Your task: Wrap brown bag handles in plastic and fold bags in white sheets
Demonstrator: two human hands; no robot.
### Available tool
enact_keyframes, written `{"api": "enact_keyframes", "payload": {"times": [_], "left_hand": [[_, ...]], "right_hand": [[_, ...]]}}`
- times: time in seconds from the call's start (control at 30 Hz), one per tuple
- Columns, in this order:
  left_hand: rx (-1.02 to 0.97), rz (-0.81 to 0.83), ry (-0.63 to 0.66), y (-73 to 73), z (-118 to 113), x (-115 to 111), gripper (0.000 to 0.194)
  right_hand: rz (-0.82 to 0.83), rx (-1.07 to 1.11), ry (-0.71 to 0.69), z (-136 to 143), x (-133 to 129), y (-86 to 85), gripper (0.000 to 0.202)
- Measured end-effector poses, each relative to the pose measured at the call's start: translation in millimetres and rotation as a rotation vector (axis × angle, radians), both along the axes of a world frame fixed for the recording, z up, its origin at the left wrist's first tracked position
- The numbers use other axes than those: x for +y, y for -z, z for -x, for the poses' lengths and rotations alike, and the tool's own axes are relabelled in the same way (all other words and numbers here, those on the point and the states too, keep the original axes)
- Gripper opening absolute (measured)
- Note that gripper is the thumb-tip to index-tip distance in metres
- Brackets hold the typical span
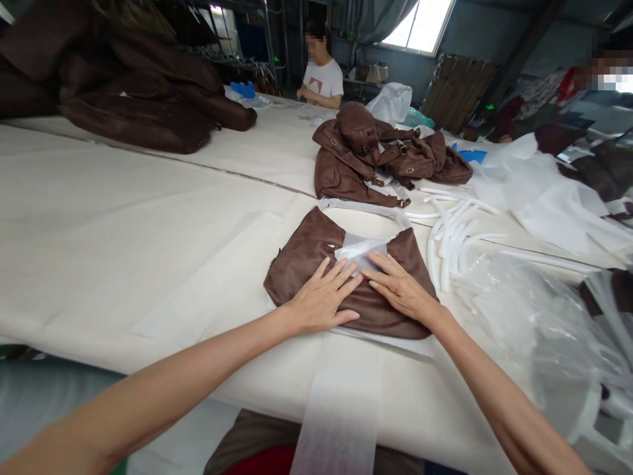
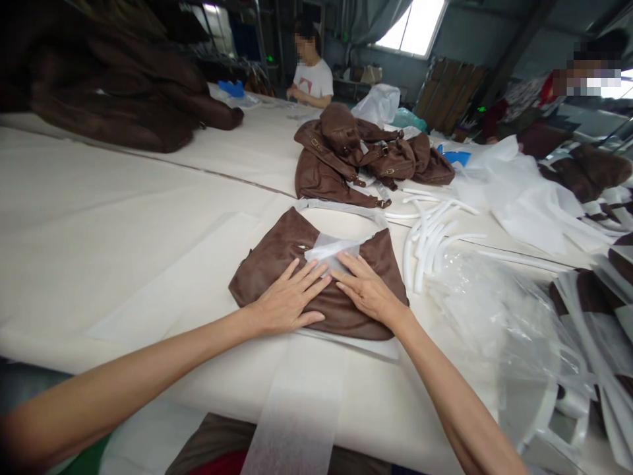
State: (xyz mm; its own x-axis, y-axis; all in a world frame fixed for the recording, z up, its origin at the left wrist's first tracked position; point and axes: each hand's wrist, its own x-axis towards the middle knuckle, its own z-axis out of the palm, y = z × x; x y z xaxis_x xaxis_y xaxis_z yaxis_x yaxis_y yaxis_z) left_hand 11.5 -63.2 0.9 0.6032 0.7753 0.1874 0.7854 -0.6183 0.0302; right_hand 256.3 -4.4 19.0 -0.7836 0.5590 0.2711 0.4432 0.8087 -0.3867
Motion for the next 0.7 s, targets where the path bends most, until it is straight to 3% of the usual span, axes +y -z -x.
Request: {"api": "enact_keyframes", "payload": {"times": [0.1, 0.2, 0.3, 0.4, 0.53, 0.7], "left_hand": [[0.003, 0.026, -0.012, 0.2, -2, 1, 0.077], [0.011, 0.049, -0.01, -1.1, -3, 1, 0.075], [0.022, 0.054, -0.008, -3.3, -4, 1, 0.073], [0.03, 0.054, -0.007, -4.8, -5, 1, 0.073], [0.036, 0.053, -0.01, -4.2, -5, 1, 0.073], [0.022, 0.041, -0.009, -2.7, -4, 4, 0.072]], "right_hand": [[-0.035, 0.057, -0.064, -15, -66, -3.6, 0.06], [0.024, -0.166, -0.163, -27, -136, 7.7, 0.08], [0.043, -0.285, -0.13, -29, -178, 21.7, 0.091], [0.061, -0.306, -0.113, -23, -190, 27.6, 0.098], [0.064, -0.299, -0.103, -20, -188, 33.4, 0.096], [-0.028, -0.13, -0.165, -3, -189, 54.5, 0.059]]}}
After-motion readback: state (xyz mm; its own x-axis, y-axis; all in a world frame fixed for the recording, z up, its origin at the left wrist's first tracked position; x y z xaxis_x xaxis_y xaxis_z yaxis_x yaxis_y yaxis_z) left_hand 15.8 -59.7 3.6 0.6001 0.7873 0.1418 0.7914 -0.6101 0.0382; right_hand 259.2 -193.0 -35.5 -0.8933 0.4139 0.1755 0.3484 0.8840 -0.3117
